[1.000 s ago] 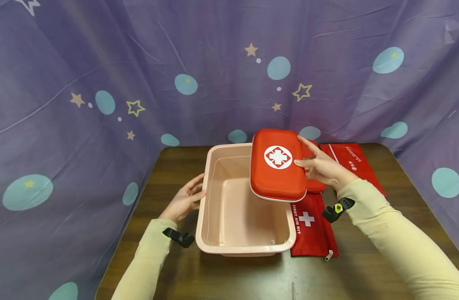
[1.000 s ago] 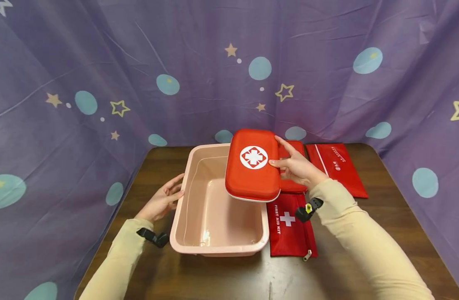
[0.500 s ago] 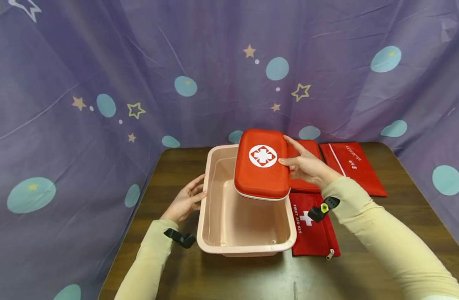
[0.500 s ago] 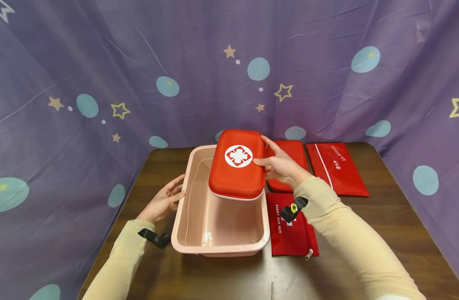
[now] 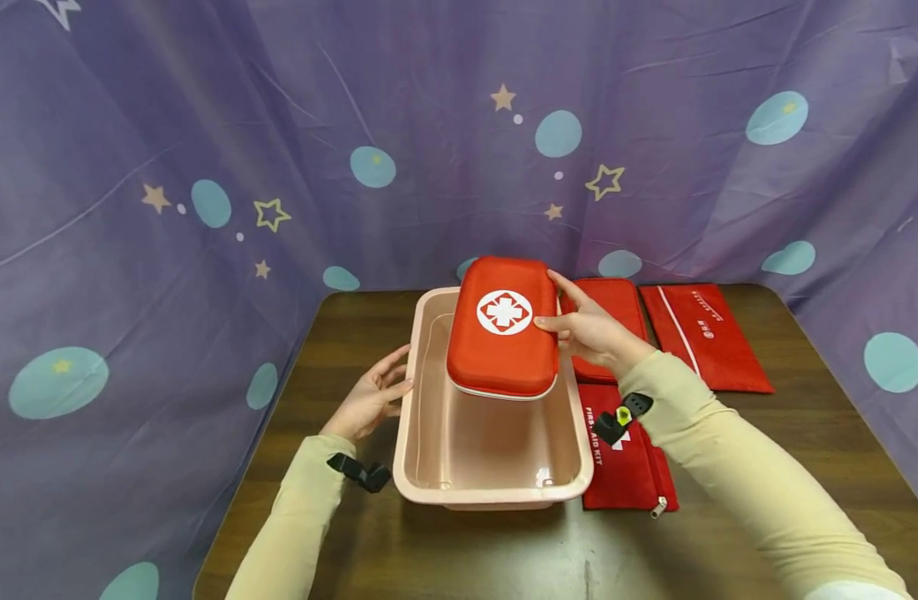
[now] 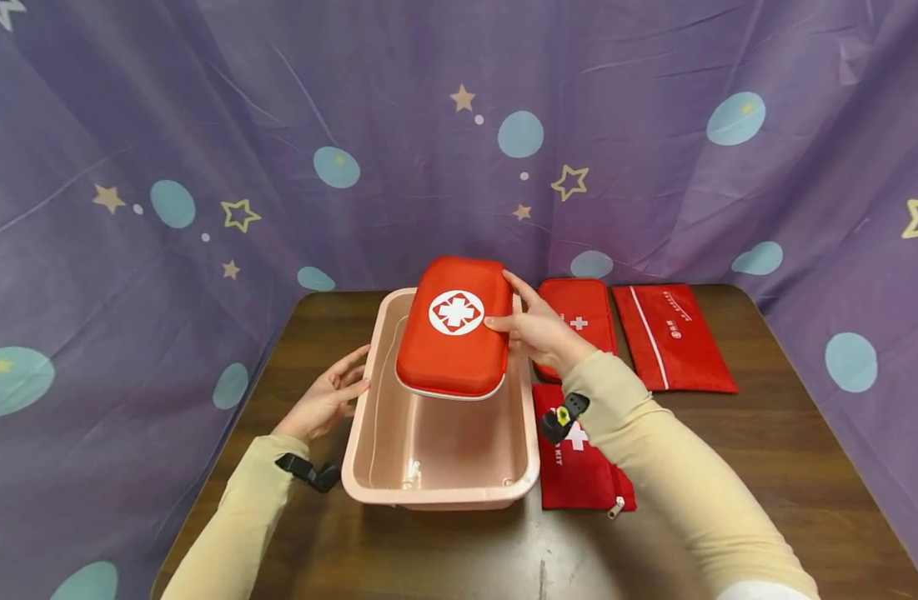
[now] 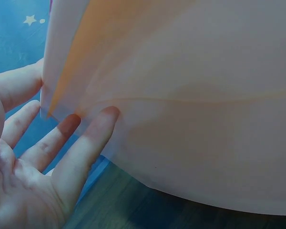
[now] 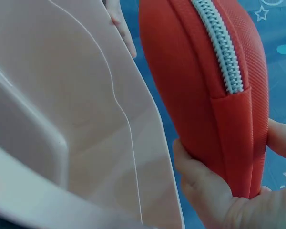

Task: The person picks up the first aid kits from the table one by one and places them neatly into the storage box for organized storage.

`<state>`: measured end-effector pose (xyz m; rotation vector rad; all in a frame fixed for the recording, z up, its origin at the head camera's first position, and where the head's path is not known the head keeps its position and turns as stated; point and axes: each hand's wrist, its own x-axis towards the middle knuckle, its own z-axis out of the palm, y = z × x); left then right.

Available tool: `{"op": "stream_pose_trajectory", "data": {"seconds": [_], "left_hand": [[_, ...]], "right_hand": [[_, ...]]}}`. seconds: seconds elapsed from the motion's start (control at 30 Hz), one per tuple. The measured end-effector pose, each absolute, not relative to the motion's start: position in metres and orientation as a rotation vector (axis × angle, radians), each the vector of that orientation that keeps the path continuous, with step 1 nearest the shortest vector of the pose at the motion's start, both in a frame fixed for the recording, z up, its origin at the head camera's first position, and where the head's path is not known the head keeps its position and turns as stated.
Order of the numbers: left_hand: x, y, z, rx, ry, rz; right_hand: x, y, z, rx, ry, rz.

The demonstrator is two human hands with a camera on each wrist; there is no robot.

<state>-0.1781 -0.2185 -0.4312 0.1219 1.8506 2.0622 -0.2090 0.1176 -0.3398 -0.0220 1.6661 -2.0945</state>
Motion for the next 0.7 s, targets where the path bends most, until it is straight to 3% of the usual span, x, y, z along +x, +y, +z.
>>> {"op": "stream_pose_trajectory", "data": {"seconds": [0.7], "left_hand": [[-0.177, -0.219, -0.433, 0.11, 1.887, 2.045]], "right_hand": [[-0.211, 0.071, -0.358, 0.042, 1.966, -1.822]]}}
